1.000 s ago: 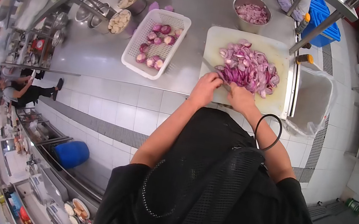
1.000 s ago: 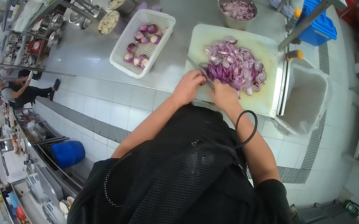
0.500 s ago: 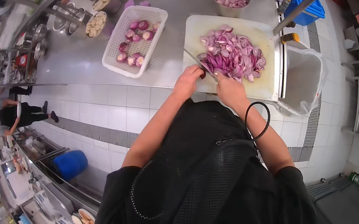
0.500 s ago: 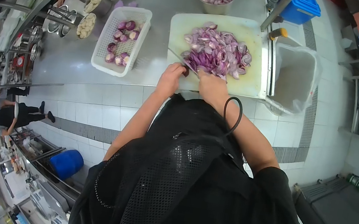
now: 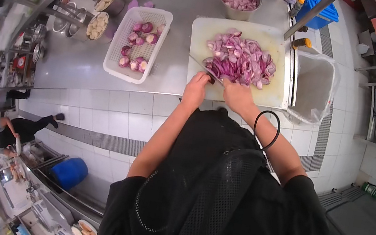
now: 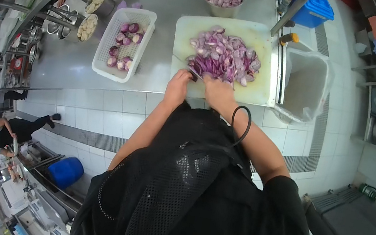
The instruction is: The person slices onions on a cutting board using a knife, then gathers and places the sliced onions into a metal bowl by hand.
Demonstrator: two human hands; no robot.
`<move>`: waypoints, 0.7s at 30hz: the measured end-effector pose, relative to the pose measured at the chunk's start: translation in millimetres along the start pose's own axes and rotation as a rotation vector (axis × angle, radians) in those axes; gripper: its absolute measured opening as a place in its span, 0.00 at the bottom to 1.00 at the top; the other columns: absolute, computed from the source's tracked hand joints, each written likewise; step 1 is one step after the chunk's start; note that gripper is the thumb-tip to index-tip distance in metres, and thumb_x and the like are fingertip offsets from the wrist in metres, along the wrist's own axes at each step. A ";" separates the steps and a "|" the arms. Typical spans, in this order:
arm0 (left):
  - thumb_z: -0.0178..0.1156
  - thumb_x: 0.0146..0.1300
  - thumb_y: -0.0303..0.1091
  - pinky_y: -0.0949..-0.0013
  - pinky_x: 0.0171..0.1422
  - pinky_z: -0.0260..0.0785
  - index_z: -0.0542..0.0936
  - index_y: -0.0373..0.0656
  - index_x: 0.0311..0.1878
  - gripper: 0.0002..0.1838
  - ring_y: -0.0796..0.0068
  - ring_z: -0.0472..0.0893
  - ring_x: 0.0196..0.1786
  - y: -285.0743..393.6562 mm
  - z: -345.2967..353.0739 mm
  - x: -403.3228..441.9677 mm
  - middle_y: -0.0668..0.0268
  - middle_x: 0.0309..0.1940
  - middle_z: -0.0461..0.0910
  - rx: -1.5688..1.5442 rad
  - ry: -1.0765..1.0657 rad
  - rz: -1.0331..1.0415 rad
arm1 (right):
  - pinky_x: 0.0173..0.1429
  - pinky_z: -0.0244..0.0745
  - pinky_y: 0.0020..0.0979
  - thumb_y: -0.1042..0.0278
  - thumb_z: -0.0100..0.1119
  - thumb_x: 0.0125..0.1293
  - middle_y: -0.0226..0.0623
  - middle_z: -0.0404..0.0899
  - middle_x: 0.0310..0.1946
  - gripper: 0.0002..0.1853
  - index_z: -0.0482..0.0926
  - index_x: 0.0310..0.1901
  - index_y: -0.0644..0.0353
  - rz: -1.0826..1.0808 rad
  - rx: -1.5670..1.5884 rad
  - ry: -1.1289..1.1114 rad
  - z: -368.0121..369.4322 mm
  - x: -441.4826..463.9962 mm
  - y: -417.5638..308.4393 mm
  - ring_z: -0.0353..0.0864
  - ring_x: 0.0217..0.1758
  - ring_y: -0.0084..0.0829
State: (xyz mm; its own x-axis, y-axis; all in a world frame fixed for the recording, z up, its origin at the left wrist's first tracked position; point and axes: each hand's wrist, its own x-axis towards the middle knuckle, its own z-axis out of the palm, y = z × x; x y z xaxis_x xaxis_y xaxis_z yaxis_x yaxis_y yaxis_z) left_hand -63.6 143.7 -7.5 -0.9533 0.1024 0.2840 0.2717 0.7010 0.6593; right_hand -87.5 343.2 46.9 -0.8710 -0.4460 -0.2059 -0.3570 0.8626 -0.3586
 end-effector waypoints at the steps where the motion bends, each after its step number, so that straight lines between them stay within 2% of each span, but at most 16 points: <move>1: 0.59 0.68 0.21 0.53 0.57 0.76 0.80 0.40 0.47 0.07 0.47 0.82 0.54 0.8 -1.3 -5.5 0.55 0.51 0.81 0.002 -0.010 -0.006 | 0.47 0.83 0.56 0.69 0.53 0.70 0.56 0.88 0.35 0.11 0.76 0.51 0.62 0.003 0.009 -0.008 -2.6 -7.5 -4.2 0.90 0.41 0.57; 3: 0.59 0.68 0.21 0.53 0.57 0.77 0.80 0.40 0.47 0.07 0.48 0.82 0.54 -0.6 1.1 -1.6 0.54 0.50 0.81 0.018 -0.014 -0.003 | 0.44 0.84 0.53 0.72 0.52 0.70 0.58 0.88 0.35 0.11 0.77 0.50 0.63 -0.043 0.059 -0.001 -12.5 -11.7 -5.1 0.91 0.39 0.55; 6: 0.59 0.68 0.21 0.53 0.55 0.77 0.80 0.39 0.46 0.07 0.47 0.82 0.53 -1.8 4.1 -0.5 0.54 0.49 0.81 0.042 0.033 0.036 | 0.45 0.83 0.56 0.70 0.53 0.70 0.56 0.88 0.34 0.11 0.76 0.51 0.62 0.020 0.078 -0.035 5.5 -5.4 1.9 0.90 0.39 0.56; 16: 0.59 0.67 0.20 0.52 0.53 0.78 0.80 0.39 0.47 0.08 0.47 0.83 0.49 -2.0 8.4 -4.3 0.54 0.46 0.81 0.052 0.069 -0.014 | 0.44 0.82 0.56 0.70 0.53 0.70 0.55 0.88 0.34 0.12 0.76 0.52 0.62 -0.023 0.066 -0.040 -1.7 -4.6 0.3 0.90 0.39 0.56; 19: 0.59 0.67 0.20 0.53 0.52 0.78 0.80 0.39 0.46 0.07 0.47 0.83 0.49 -7.3 11.1 -3.7 0.54 0.45 0.81 0.053 0.077 0.046 | 0.45 0.82 0.56 0.70 0.52 0.70 0.55 0.88 0.34 0.12 0.76 0.52 0.62 -0.044 0.086 -0.045 -8.3 -9.1 1.2 0.90 0.39 0.57; 21: 0.57 0.67 0.19 0.52 0.57 0.79 0.80 0.40 0.48 0.09 0.48 0.83 0.54 -8.0 11.7 -9.3 0.53 0.51 0.81 0.115 0.045 0.028 | 0.45 0.82 0.57 0.69 0.53 0.70 0.55 0.87 0.33 0.12 0.76 0.52 0.62 -0.041 0.089 -0.051 5.9 -14.5 6.5 0.89 0.38 0.58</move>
State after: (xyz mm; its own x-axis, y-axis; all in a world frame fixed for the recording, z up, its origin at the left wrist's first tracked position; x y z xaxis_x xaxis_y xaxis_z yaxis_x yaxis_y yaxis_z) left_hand -58.5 145.4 -23.6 -0.9380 0.0929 0.3339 0.2787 0.7750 0.5672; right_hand -75.2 353.8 42.2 -0.8372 -0.4938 -0.2351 -0.3584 0.8200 -0.4462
